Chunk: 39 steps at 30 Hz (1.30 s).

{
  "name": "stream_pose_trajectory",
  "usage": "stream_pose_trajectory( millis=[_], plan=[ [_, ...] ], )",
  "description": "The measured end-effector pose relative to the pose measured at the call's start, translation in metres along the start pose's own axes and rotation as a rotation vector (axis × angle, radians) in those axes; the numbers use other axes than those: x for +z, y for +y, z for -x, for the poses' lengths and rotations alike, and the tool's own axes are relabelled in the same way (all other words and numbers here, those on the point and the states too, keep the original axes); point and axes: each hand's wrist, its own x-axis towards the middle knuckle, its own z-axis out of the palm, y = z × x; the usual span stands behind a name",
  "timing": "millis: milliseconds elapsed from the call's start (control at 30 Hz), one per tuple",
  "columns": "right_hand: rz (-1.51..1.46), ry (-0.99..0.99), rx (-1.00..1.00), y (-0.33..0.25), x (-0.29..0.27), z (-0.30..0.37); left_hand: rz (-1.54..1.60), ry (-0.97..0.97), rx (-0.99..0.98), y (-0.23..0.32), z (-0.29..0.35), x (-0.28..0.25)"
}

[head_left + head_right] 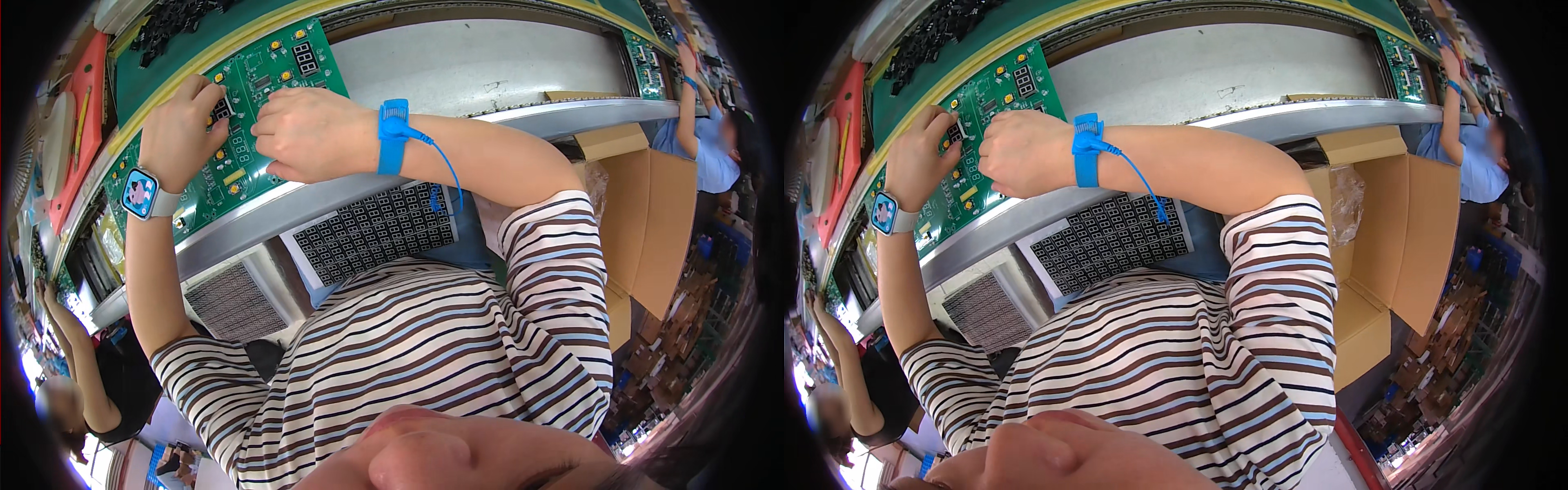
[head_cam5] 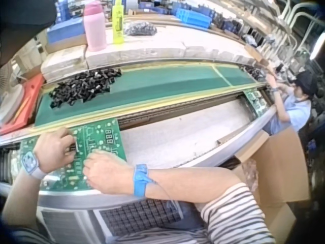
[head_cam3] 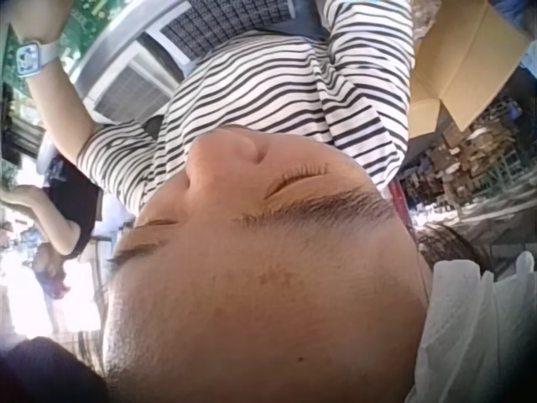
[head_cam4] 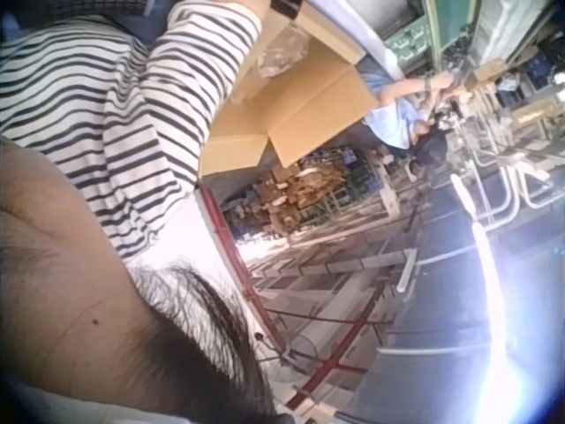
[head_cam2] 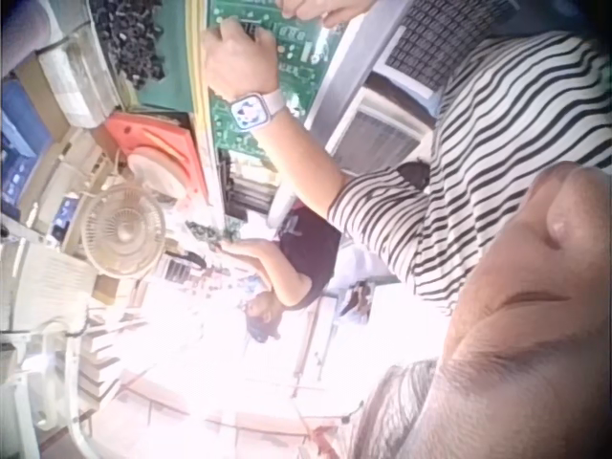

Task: Assemble and check components on a PCB on a factory production line.

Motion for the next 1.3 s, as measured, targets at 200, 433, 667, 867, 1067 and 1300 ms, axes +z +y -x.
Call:
stream_pose_trajectory(
  millis=[200, 433, 667, 867, 1067, 1300],
  plan=[
    [0.000, 0.023, 0.000, 0.000, -0.001, 0.000, 0.031, 0.022, 0.012, -0.003, 0.001, 0.000],
    [-0.006, 0.026, 0.000, -0.002, -0.001, -0.001, 0.072, 0.048, 0.055, -0.006, 0.001, 0.002],
    [0.006, 0.022, 0.001, -0.003, -0.002, 0.002, 0.161, 0.053, -0.006, -0.006, 0.001, 0.001],
    [-0.029, 0.111, -0.047, -0.002, -0.021, 0.005, 0.061, 0.178, 0.123, -0.016, 0.013, 0.014],
    [-0.438, -0.080, 0.169, -0.055, -0.080, 0.084, 0.099, 0.414, -0.047, 0.039, 0.044, -0.006],
    [-0.019, -0.172, 0.277, -0.063, -0.001, 0.164, 0.629, 0.250, 0.311, 0.169, 0.107, 0.071]
  ],
)
